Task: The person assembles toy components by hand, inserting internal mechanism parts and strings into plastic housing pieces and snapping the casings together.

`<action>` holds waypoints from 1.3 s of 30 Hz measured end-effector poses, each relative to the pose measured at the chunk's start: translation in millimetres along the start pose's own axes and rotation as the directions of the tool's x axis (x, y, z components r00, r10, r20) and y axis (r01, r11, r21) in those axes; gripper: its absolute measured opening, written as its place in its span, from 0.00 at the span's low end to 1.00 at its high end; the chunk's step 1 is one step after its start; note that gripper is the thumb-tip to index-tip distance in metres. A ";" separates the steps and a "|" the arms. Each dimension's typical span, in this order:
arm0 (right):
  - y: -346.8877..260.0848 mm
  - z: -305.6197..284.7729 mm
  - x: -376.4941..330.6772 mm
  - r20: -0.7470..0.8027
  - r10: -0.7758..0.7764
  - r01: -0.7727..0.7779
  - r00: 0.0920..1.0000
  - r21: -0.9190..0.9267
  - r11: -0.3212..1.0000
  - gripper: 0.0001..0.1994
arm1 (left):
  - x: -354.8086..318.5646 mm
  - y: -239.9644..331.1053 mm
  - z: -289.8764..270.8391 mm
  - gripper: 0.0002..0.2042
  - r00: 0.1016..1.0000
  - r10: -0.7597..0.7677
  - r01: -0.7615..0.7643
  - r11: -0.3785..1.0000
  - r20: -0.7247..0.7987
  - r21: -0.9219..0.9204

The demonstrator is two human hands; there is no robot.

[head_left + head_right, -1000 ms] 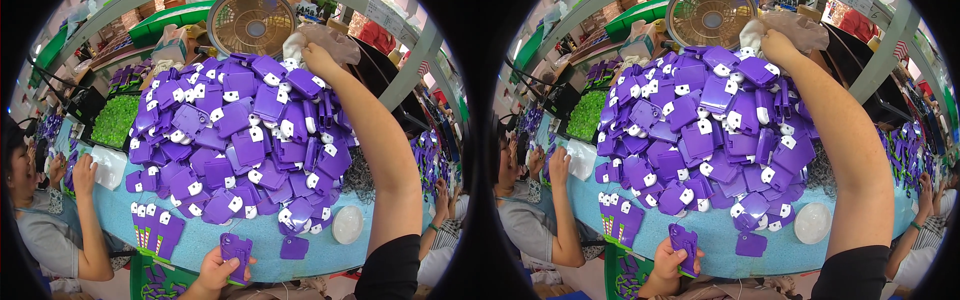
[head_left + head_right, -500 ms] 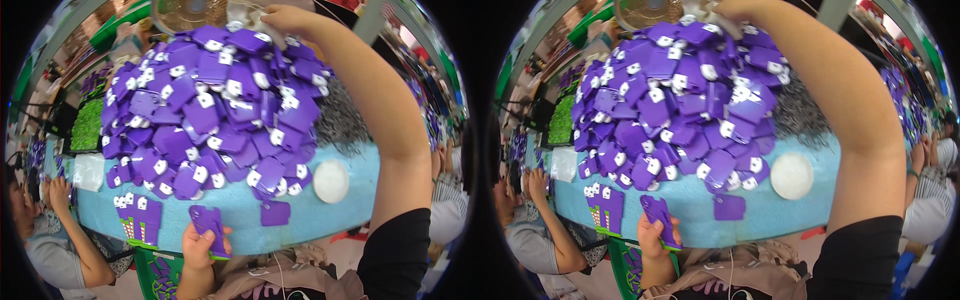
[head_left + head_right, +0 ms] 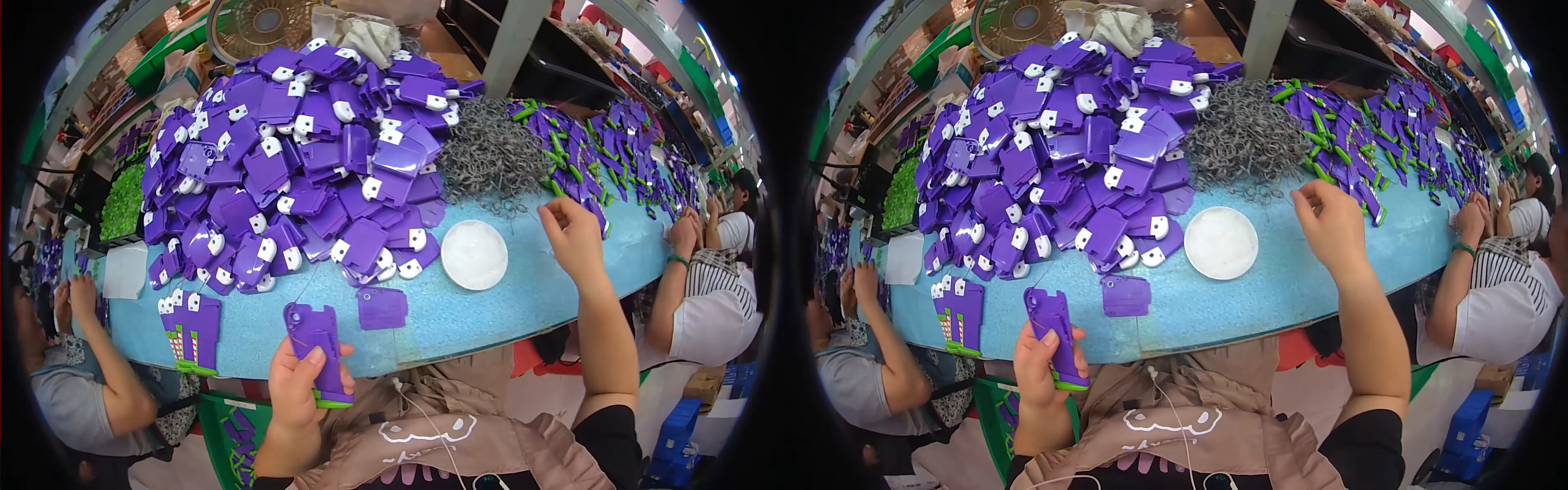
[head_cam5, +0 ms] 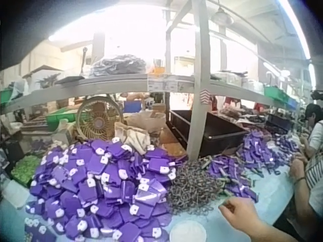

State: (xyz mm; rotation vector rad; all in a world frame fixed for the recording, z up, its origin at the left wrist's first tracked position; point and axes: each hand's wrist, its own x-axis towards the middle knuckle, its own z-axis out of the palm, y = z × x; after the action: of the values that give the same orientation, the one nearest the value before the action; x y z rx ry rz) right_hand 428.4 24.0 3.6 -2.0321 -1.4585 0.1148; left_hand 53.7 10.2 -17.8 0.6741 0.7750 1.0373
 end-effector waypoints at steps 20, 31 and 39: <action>31.1 -4.9 -46.8 0.422 0.274 -0.500 0.865 0.774 0.388 0.05 | -10.4 -10.7 32.6 0.13 0.973 -0.210 0.201 0.975 0.093 0.094; 13.1 20.1 -60.1 0.088 0.084 -0.120 0.993 0.816 0.565 0.11 | -10.2 -10.6 22.7 0.13 0.959 -0.259 0.251 0.965 0.114 0.079; -40.0 46.5 -66.5 -0.060 -0.124 0.138 0.990 0.492 0.860 0.06 | -9.2 -10.6 28.1 0.13 0.955 -0.274 0.249 0.949 0.113 0.194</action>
State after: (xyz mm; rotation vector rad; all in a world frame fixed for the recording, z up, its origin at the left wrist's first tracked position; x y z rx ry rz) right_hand 350.6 -6.6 -31.0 -1.5070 -1.3740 0.3671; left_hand 79.2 -5.6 -8.3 0.7646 0.8170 0.6760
